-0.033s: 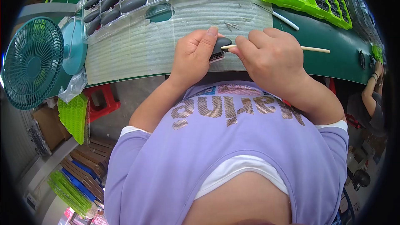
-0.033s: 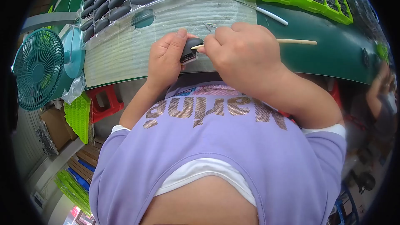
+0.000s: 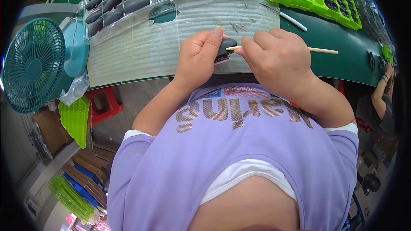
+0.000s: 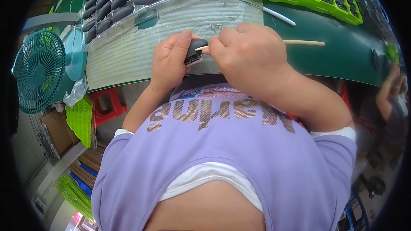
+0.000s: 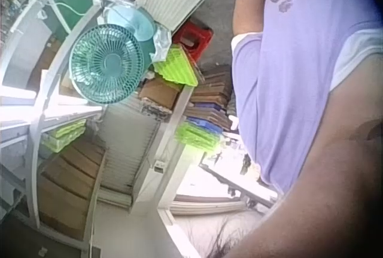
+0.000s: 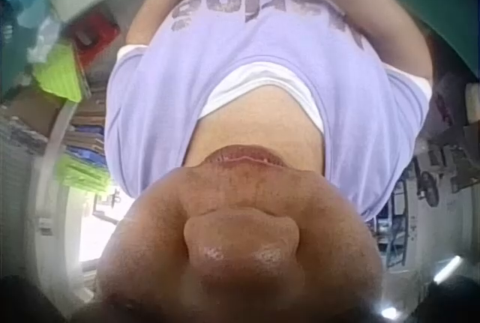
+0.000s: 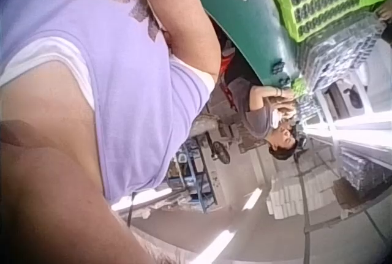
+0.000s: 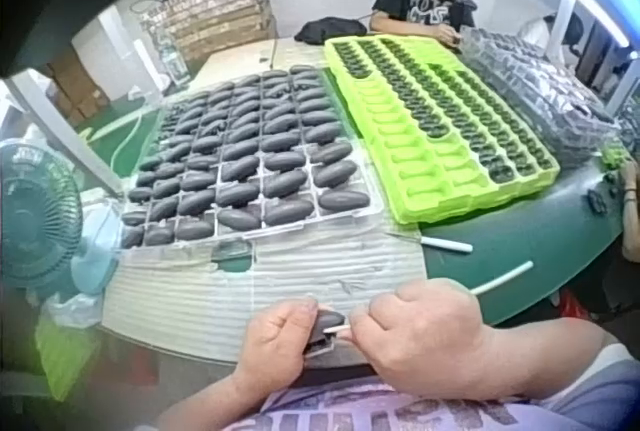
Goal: The person assembles small electronic housings by inserting batteries and circuit boards into plastic shells, then prying the components into place with a wooden stick.
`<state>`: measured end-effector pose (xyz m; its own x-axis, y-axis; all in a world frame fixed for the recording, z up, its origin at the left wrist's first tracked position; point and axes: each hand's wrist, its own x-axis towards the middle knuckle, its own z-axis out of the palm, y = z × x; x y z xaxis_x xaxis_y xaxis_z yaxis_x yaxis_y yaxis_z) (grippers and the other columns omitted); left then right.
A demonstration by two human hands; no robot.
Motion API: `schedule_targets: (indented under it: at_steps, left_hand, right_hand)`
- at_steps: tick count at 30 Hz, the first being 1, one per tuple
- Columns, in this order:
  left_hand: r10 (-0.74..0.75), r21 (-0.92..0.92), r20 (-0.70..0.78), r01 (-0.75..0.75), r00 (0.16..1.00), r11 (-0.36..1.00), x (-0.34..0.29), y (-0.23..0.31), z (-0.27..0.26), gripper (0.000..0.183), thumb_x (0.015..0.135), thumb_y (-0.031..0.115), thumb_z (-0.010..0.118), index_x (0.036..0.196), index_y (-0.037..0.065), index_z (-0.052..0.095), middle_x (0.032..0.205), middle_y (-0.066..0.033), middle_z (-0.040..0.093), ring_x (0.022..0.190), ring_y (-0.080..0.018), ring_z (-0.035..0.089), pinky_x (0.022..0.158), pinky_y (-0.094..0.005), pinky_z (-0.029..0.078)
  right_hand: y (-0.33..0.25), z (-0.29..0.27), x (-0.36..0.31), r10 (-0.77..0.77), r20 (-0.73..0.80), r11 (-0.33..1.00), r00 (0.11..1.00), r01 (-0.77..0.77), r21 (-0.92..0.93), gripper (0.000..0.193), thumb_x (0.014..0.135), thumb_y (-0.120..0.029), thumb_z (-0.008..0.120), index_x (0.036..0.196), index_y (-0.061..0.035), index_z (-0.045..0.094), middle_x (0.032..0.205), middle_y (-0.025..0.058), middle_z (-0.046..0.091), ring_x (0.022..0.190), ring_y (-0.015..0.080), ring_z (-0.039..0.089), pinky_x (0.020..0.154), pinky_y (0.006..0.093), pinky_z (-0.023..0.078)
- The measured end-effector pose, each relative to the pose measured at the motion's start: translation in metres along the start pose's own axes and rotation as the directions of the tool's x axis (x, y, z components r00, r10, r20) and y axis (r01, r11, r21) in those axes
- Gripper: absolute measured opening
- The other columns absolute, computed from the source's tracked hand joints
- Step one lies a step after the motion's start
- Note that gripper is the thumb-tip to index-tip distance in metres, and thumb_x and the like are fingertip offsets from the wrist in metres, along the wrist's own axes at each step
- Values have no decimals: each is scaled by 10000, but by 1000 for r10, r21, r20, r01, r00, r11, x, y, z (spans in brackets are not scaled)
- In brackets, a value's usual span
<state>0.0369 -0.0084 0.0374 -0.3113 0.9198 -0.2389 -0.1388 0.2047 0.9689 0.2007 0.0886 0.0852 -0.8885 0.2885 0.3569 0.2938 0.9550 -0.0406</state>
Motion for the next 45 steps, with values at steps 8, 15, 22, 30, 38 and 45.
schedule_targets:
  at_steps: [8,15,22,30,38,45]
  left_hand:
    - [78,108,-42,-73,996,991,3,-4,1,400,1020,335,485,882,12,675,650,-18,600,466,-51,467,404,-208,350]
    - [-137,-85,-31,134,990,987,5,2,-6,400,1000,365,513,888,9,658,626,-29,577,433,-71,466,377,-218,337]
    - [-142,-114,-29,138,989,984,4,1,-5,423,1010,381,509,884,18,684,624,-9,585,464,-50,466,412,-217,361]
    - [-128,-121,-13,125,992,985,11,1,-8,403,1010,380,499,925,11,636,649,-37,592,430,-71,476,373,-206,337]
    - [-314,-485,370,470,874,738,9,12,-10,389,1038,474,371,1012,114,515,673,-33,536,410,-91,453,325,-217,324]
    - [-79,-271,389,196,918,942,20,53,-44,337,1011,276,520,1256,46,506,813,-38,575,626,-126,589,564,-264,513]
  right_hand:
    - [0,6,3,-57,25,996,998,56,70,173,826,-229,680,753,-98,594,617,14,492,568,203,543,493,354,421]
    - [6,-5,10,24,-15,994,1000,-22,106,150,833,-226,686,779,-100,627,676,26,552,618,222,564,543,354,448]
    - [2,1,3,18,-71,977,997,-2,215,141,811,-153,724,866,-49,646,706,54,554,620,240,541,556,356,438]
    - [6,8,6,121,-42,947,992,-103,303,150,805,-176,719,839,-67,621,737,64,573,633,246,561,564,356,454]
    - [9,-1,16,194,251,572,949,-317,757,374,804,-32,711,1171,-39,637,952,87,640,737,160,592,635,261,482]
    - [25,-4,23,454,233,423,860,-438,793,225,837,-64,712,1051,-20,657,861,21,635,625,52,484,575,219,419]
